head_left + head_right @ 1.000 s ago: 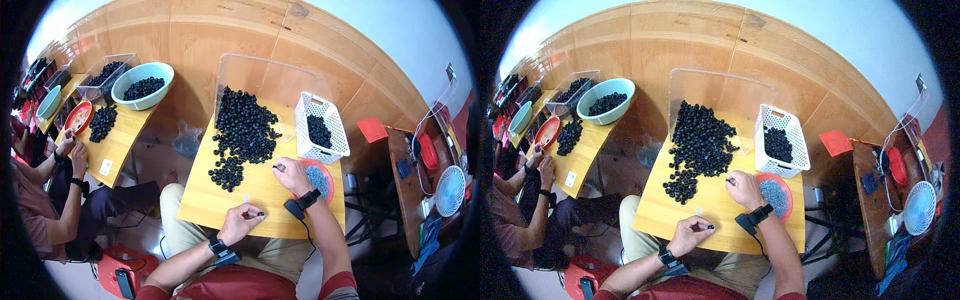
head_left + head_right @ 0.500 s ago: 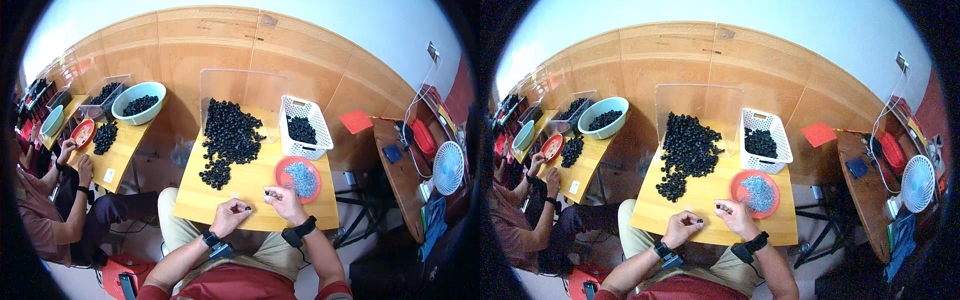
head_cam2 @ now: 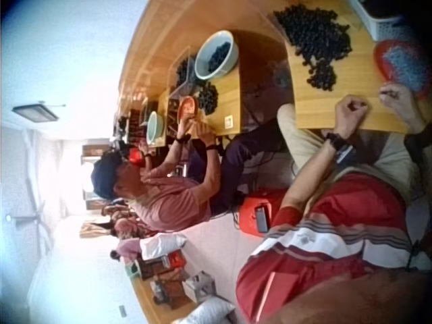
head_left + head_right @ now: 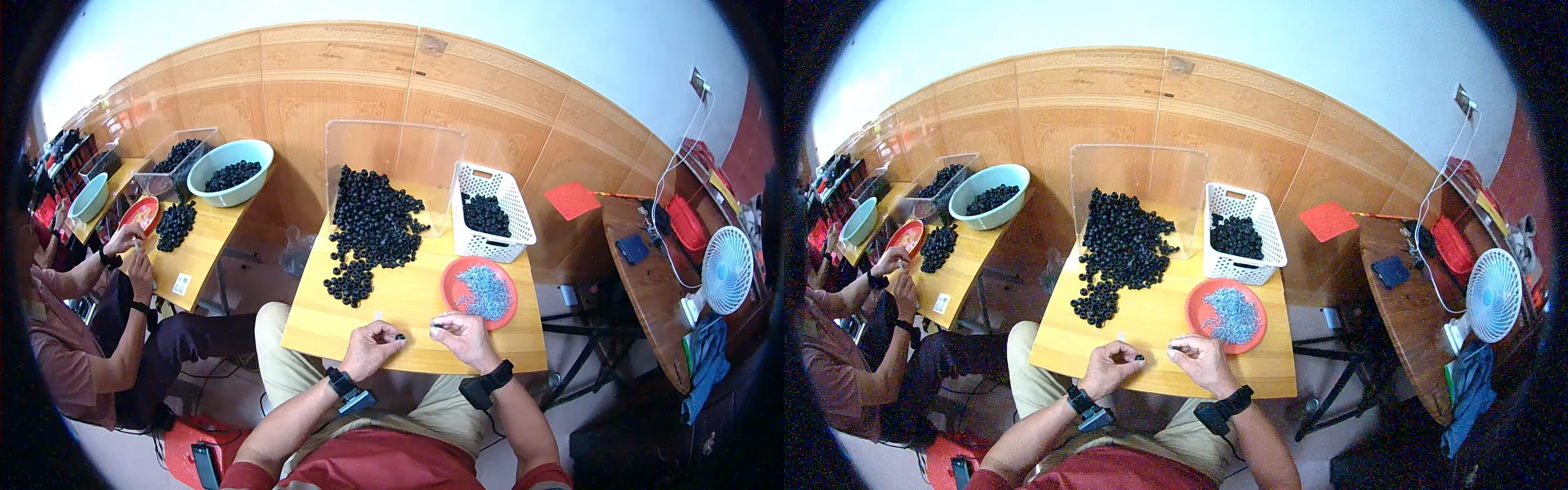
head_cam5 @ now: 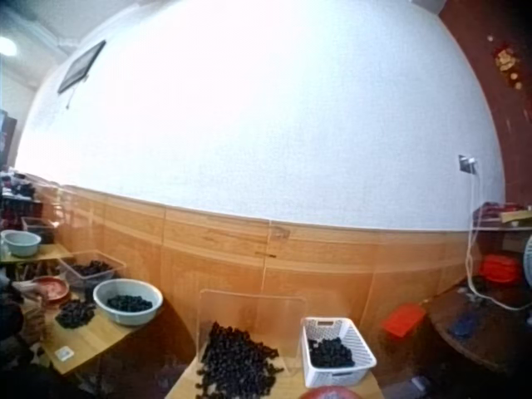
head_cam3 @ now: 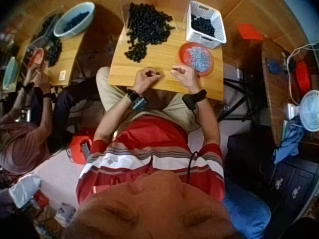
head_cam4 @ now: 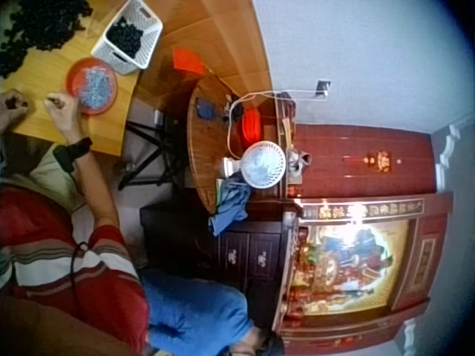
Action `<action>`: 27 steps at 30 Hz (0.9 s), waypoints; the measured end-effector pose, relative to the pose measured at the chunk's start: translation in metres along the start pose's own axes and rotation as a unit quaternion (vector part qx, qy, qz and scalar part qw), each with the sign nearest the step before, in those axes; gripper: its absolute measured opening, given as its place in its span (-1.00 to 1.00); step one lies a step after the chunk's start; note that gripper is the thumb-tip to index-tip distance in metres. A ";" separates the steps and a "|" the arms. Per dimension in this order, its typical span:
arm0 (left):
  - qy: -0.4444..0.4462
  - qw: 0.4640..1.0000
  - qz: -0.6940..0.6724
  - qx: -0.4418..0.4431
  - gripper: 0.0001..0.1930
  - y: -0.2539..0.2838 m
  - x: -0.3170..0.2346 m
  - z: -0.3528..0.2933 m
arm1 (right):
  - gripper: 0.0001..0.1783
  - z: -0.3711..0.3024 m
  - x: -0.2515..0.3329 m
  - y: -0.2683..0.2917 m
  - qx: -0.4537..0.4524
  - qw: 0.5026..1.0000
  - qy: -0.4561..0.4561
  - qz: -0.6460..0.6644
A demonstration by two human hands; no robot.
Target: Manually inserting small blue plastic pins into black rubber or foam product components.
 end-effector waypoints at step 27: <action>0.014 0.999 -0.045 0.008 -0.82 0.005 -0.001 -0.006 | -0.79 0.007 -0.022 -0.033 0.016 0.990 -0.109 0.087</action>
Point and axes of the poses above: each hand's wrist, its own z-axis towards the middle knuckle, its own y-axis out of the back of the hand, x = y × z, the point moved 1 cm from there along z, towards the middle knuckle, and after that the axes turned 15 degrees about x, right-handed, at the moved point
